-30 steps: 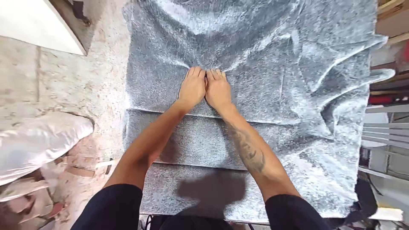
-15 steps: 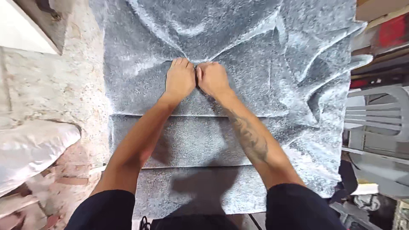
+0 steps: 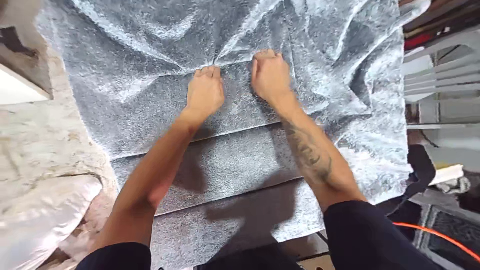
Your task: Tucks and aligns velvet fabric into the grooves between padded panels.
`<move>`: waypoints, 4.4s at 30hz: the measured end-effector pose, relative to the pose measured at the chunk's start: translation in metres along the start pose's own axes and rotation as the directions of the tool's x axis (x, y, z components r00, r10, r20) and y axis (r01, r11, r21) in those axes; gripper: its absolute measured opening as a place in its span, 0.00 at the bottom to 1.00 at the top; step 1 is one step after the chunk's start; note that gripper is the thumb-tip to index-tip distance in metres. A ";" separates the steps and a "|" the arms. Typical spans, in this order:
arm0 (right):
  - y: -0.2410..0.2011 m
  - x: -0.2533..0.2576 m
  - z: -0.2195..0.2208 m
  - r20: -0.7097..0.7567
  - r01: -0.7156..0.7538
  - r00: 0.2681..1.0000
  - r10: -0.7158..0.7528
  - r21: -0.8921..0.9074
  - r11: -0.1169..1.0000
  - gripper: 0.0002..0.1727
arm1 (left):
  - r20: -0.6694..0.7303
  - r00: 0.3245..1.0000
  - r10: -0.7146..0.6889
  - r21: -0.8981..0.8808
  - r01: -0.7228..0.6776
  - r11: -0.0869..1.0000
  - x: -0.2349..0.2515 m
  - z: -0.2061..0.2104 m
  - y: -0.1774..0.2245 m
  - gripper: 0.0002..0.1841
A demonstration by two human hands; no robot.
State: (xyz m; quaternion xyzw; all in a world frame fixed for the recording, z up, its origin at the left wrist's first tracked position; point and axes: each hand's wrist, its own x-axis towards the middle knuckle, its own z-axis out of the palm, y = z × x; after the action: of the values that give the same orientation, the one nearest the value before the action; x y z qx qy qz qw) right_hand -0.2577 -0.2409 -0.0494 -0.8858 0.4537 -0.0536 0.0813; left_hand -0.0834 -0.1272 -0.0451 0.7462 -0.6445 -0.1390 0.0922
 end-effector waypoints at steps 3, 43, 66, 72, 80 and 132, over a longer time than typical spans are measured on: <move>-0.038 -0.011 0.015 -0.056 0.086 0.995 -0.078 0.169 0.982 0.23 | -0.130 0.991 0.031 -0.102 -0.045 0.994 -0.001 0.018 0.011 0.24; -0.118 -0.038 0.042 -0.035 0.555 0.825 -0.564 0.240 0.797 0.36 | -0.255 0.906 -0.337 -0.052 0.335 0.941 -0.173 -0.024 -0.123 0.27; -0.394 -0.011 0.091 -0.014 0.319 0.947 -0.320 0.129 0.939 0.30 | -0.081 0.789 -0.609 -0.974 0.066 0.215 -0.184 -0.047 -0.439 0.21; -0.408 0.006 0.101 0.091 0.225 0.968 -0.233 0.092 0.970 0.37 | 0.241 0.919 -0.312 -0.966 0.257 0.010 -0.170 -0.051 -0.414 0.24; -0.345 -0.020 0.057 -0.161 -0.075 0.982 0.103 0.168 0.983 0.22 | -0.309 0.912 -0.268 -0.580 0.043 0.814 -0.206 -0.105 -0.360 0.26; -0.281 0.092 0.055 0.082 -0.966 0.255 0.963 -0.022 0.258 0.46 | 0.109 0.786 0.609 -0.228 -0.577 0.785 0.225 -0.137 -0.324 0.17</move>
State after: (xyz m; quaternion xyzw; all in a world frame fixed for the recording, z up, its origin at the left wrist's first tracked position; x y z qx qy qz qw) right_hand 0.0290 -0.1490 -0.0468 -0.4261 0.8948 0.0345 0.1291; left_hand 0.2942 -0.3054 -0.0387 0.4779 -0.8368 -0.2265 0.1418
